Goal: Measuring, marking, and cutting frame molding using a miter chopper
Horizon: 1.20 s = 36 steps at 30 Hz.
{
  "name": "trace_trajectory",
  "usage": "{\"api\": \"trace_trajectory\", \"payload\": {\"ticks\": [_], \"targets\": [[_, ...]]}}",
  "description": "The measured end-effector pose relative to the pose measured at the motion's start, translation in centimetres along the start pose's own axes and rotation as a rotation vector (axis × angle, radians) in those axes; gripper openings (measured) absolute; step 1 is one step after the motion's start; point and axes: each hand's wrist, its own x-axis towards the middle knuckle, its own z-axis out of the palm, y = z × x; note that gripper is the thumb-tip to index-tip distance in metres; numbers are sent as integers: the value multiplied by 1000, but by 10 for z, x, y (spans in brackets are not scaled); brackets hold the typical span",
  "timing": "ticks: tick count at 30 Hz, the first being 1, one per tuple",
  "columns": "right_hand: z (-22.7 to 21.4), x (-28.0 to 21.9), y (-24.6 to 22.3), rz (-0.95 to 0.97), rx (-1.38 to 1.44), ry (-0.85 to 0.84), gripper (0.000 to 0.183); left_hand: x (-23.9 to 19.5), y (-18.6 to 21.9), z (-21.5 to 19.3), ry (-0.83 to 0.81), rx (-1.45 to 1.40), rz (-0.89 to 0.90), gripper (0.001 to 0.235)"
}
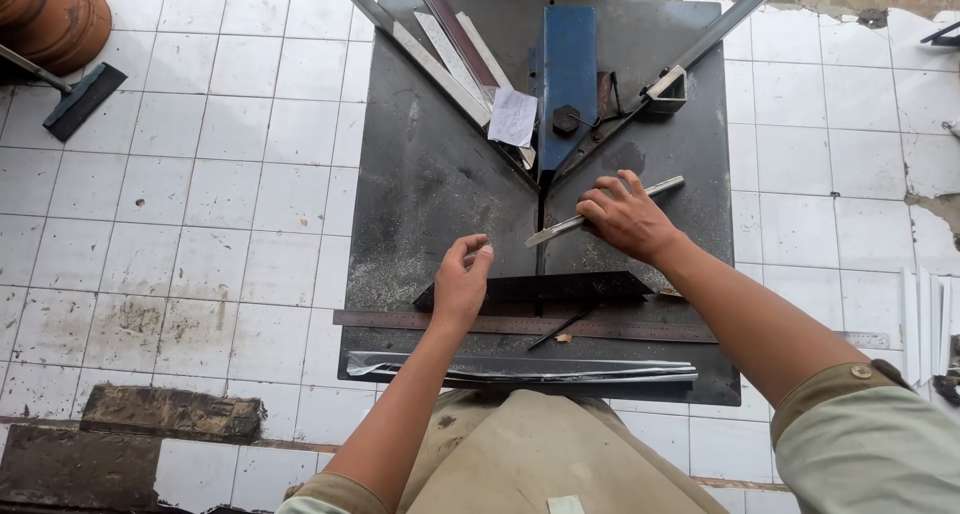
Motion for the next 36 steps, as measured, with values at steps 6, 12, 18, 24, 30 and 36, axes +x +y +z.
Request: {"api": "trace_trajectory", "payload": {"ticks": [6,12,18,24,30,36], "targets": [[-82,-8,-36,48,116,167,14,-9,-4,-2,-113,-276,99,44],[-145,-10,-55,145,87,175,28,-11,-2,14,-245,-731,-8,37],[-175,-11,-60,158,83,87,33,-7,-8,22,-315,-1057,-95,11],[-184,-8,-71,154,132,-12,48,11,-24,30,-126,-1252,-227,6],[-147,-27,-76,136,214,-92,52,27,-62,-11,319,-1002,-313,16],[-87,-37,-78,94,239,-181,46,24,-103,-44,760,-315,-135,49]]}}
